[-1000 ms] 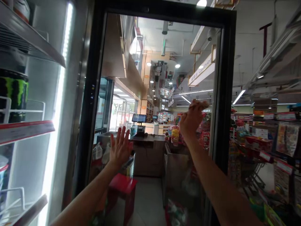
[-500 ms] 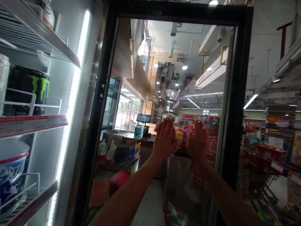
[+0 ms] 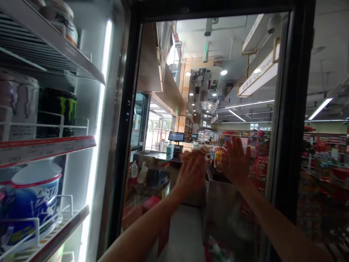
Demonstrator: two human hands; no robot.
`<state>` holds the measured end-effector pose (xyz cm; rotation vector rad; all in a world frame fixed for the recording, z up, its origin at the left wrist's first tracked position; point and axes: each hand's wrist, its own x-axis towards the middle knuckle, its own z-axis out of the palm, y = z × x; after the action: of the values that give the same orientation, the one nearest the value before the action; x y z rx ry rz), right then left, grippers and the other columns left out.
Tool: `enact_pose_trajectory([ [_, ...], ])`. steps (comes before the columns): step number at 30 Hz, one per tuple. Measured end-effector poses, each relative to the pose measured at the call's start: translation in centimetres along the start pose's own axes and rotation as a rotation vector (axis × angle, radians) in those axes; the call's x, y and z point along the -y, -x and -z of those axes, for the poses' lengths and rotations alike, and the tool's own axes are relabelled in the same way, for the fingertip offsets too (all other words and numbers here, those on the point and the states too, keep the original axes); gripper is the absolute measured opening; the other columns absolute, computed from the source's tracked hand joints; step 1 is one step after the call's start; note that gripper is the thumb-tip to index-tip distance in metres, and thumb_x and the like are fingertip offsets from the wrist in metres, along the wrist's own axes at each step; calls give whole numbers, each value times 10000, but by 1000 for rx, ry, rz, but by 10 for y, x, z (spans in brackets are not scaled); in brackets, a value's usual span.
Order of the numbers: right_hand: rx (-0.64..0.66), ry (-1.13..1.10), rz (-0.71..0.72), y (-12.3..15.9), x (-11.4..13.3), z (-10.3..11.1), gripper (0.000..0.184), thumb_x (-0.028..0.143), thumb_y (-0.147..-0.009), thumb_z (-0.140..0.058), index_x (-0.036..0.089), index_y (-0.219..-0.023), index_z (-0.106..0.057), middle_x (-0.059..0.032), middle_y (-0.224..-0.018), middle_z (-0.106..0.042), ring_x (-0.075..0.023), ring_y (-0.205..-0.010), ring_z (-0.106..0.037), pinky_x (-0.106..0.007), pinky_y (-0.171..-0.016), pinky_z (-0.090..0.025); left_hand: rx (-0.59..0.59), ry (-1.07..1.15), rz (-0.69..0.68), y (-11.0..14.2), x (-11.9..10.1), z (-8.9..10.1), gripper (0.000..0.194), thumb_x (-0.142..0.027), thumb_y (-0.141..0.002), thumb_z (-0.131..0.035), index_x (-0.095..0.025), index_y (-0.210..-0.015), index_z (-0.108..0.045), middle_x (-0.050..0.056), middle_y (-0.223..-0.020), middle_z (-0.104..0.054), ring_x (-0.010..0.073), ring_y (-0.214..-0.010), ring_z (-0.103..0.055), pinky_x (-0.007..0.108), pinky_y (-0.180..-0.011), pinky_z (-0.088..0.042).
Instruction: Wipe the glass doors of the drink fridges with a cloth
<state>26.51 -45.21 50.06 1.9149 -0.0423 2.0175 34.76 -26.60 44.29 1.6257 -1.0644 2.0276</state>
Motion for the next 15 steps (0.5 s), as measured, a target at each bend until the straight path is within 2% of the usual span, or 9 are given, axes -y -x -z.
enact_pose_trajectory([
  [1, 1, -4, 10, 0, -1, 0, 574, 300, -869, -400, 194, -1412, -245, -118, -1452, -317, -225, -1358, -259, -478, -1111, -104, 94, 65, -229, 6, -22, -5, 448, -331, -836, -442, -260, -1279, -443, -6, -1461, -297, 225, -1370, -199, 399, -1108, -253],
  [2, 1, -9, 18, 0, -3, -1, 569, 299, -869, -400, 196, -1409, -253, -117, -1450, -324, -223, -1357, -263, -474, -1111, -107, 157, 95, -347, 14, -35, -7, 431, -352, -837, -439, -275, -1260, -468, -25, -1461, -298, 228, -1365, -215, 410, -1110, -245],
  [3, 0, -11, 20, 0, -3, -2, 561, 297, -869, -399, 199, -1405, -264, -113, -1444, -336, -220, -1355, -267, -472, -1110, -112, 209, 114, -415, 24, -38, -7, 431, -366, -838, -435, -275, -1257, -476, -27, -1462, -294, 239, -1362, -221, 435, -1111, -233],
  [4, 1, -12, 18, 1, -3, -3, 551, 295, -870, -398, 200, -1399, -276, -110, -1438, -348, -217, -1354, -270, -470, -1108, -119, 234, 109, -404, 34, -30, -5, 442, -371, -836, -436, -277, -1267, -470, -26, -1458, -302, 242, -1359, -229, 450, -1112, -226],
  [8, 15, 3, -22, 2, -1, -10, 523, 296, -876, -384, 196, -1383, -306, -108, -1438, -350, -216, -1355, -269, -475, -1102, -128, 116, -29, 24, 61, 65, 17, 576, -282, -822, -460, -228, -1379, -321, 72, -1455, -303, 267, -1369, -195, 497, -1104, -218],
  [10, 24, 5, -43, 3, 0, -14, 528, 303, -877, -377, 199, -1389, -294, -108, -1449, -329, -222, -1360, -256, -487, -1100, -119, 10, -118, 290, 60, 99, 22, 627, -220, -829, -437, -169, -1418, -229, 146, -1471, -234, 305, -1377, -140, 548, -1087, -210],
  [12, 28, -5, -55, 4, 0, -18, 538, 304, -879, -368, 205, -1399, -271, -105, -1458, -311, -223, -1365, -242, -494, -1100, -109, -21, -157, 452, 55, 96, 19, 640, -203, -831, -424, -161, -1427, -196, 154, -1484, -184, 315, -1381, -111, 559, -1085, -215],
  [13, 33, -13, -57, 4, 0, -19, 544, 303, -879, -366, 207, -1404, -261, -104, -1462, -302, -222, -1368, -233, -495, -1102, -106, 1, -142, 434, 53, 82, 15, 637, -209, -826, -429, -173, -1423, -213, 138, -1485, -192, 312, -1381, -113, 556, -1086, -221],
  [15, 40, -27, -55, 4, -2, -20, 552, 300, -877, -370, 206, -1408, -252, -105, -1467, -291, -220, -1372, -219, -492, -1103, -104, 103, -58, 183, 51, 41, 4, 605, -249, -812, -449, -198, -1395, -292, 93, -1478, -240, 304, -1380, -127, 549, -1090, -226],
])
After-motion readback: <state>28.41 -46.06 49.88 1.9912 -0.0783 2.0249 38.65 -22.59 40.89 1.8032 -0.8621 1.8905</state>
